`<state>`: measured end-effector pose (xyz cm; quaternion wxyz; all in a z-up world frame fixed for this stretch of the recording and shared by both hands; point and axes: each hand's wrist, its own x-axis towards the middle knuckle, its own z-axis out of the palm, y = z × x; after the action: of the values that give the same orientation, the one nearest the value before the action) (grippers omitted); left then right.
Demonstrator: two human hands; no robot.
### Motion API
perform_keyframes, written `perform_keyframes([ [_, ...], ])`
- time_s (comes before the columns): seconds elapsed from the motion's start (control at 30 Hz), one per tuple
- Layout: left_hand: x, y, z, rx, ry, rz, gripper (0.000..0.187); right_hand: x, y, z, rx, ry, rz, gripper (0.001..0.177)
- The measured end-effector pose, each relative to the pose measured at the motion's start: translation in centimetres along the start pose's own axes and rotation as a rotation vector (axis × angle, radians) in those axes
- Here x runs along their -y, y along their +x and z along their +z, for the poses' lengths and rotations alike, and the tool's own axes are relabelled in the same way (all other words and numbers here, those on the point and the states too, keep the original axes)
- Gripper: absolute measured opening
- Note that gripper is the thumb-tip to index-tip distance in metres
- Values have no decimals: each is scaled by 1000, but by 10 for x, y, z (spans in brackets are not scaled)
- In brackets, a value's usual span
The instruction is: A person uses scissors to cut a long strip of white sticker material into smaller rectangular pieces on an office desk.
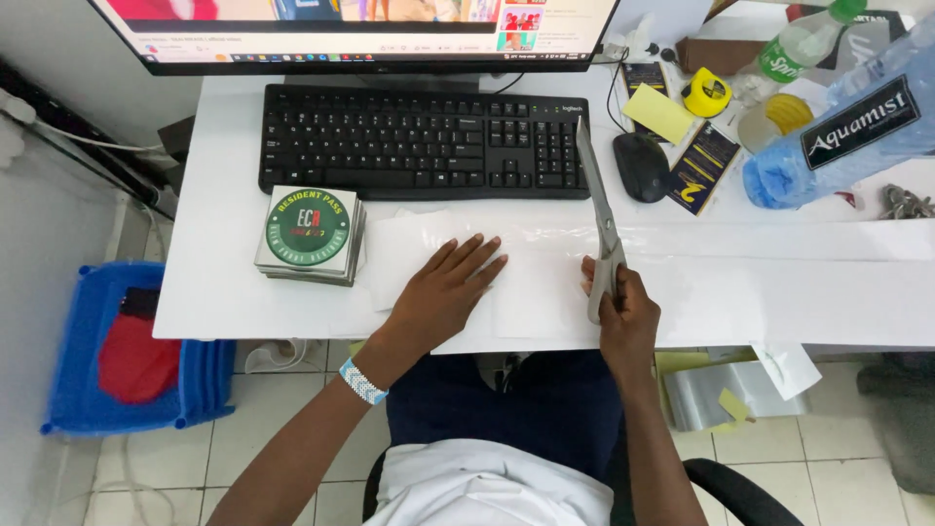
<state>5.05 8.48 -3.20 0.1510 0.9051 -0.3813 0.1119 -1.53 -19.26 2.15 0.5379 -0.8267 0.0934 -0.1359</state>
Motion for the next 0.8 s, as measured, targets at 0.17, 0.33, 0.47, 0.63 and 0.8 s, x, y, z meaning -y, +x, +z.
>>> perform_keyframes([
  [0.17,3,-16,-7,-108,33,23,48,4,-1,0,-2,69,-16,23],
  [0.33,4,-16,-8,-148,-27,35,51,2,-2,1,-12,74,-29,21],
  [0.47,13,-19,-20,-153,-73,62,45,10,-1,1,-10,33,-60,22],
  [0.63,28,-23,-38,-119,-224,99,40,16,-2,3,-8,25,-50,23],
  [0.8,30,-30,-46,-79,-250,119,42,-2,-1,2,-16,69,-31,23],
])
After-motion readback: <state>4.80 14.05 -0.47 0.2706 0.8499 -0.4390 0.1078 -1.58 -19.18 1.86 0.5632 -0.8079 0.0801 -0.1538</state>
